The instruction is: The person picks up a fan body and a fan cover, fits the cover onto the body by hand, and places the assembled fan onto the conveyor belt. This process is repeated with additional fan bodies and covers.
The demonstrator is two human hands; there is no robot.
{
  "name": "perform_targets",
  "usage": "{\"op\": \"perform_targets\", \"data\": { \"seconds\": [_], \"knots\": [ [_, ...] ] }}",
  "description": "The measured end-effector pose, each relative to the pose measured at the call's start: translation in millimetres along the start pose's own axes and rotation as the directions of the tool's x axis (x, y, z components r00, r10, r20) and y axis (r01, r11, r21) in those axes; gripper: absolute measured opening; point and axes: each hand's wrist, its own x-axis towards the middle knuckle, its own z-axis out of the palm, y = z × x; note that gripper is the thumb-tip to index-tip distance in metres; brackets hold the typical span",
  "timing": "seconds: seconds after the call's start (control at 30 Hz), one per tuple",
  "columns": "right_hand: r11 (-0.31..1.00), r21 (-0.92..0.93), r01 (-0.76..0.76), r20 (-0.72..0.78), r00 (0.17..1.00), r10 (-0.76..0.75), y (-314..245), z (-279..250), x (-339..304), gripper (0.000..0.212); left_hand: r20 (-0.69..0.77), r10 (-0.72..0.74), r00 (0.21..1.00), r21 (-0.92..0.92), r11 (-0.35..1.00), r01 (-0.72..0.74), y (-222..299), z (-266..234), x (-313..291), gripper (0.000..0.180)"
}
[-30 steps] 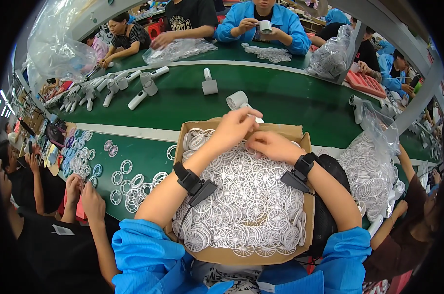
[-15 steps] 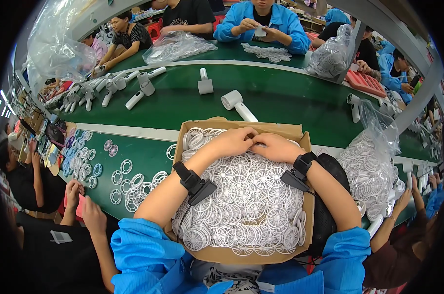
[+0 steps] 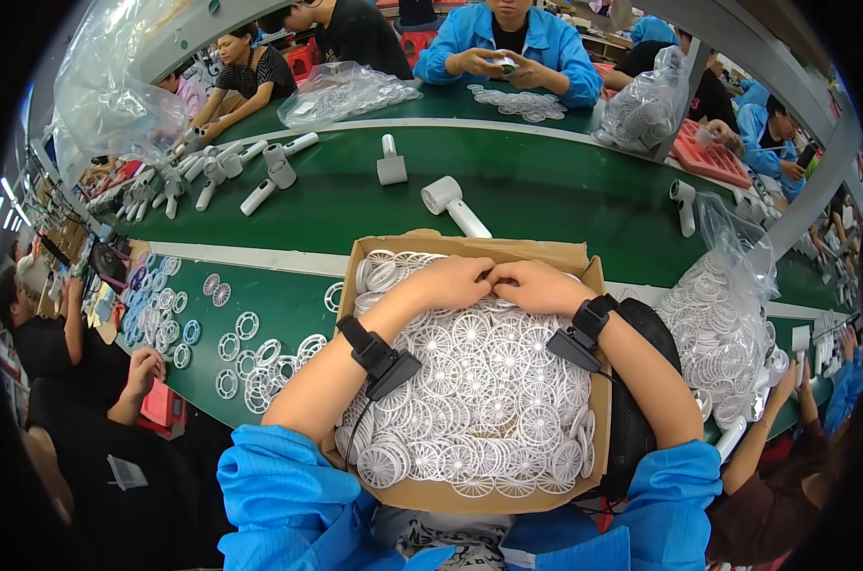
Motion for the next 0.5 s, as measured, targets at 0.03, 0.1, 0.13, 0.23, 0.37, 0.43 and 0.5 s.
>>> {"op": "perform_targets", "data": {
  "seconds": [0.03, 0.1, 0.13, 0.23, 0.37, 0.43, 0.5],
  "knots": [
    [1.000, 0.001, -0.008, -0.006, 1.000, 0.008, 0.5, -2.6, -0.9, 0.027, 0.009, -0.006, 1.000, -0.013, 1.000, 0.006, 3.3, -1.0, 0.7, 0.032],
    [0.987, 0.155, 0.041, 0.066, 0.997, -0.051, 2.3, -13.2, 0.2, 0.026, 0.025, 0.002, 1.000, -0.028, 1.000, -0.001, 4.5, -1.3, 3.4, 0.033],
    [0.971, 0.231, 0.059, 0.097, 0.992, -0.083, 3.3, -20.1, 1.6, 0.025, -0.004, 0.046, 0.999, -0.064, 0.997, -0.046, -0.5, -2.5, 2.8, 0.034],
    [0.839, 0.543, 0.025, 0.004, 0.999, -0.032, -15.9, -69.6, -4.7, 0.025, -0.074, 0.123, 0.990, -0.162, 0.978, -0.134, -12.2, 1.2, 1.6, 0.037],
    [0.876, 0.480, 0.048, -0.479, 0.851, 0.216, 38.7, -133.8, -21.6, 0.031, -0.009, 0.047, 0.999, -0.076, 0.996, -0.047, -12.0, -1.9, 2.3, 0.040],
    [0.882, 0.472, -0.011, -0.683, 0.628, 0.373, 101.5, -147.1, -23.7, 0.033, 0.007, 0.040, 0.999, -0.072, 0.997, -0.039, -11.6, -5.5, -4.6, 0.039],
    [0.892, -0.051, -0.449, -0.897, 0.413, 0.157, 237.7, -192.1, -70.5, 0.034, 0.030, 0.110, 0.994, -0.077, 0.991, -0.107, 3.3, -1.7, 10.6, 0.039]
  ]
}}
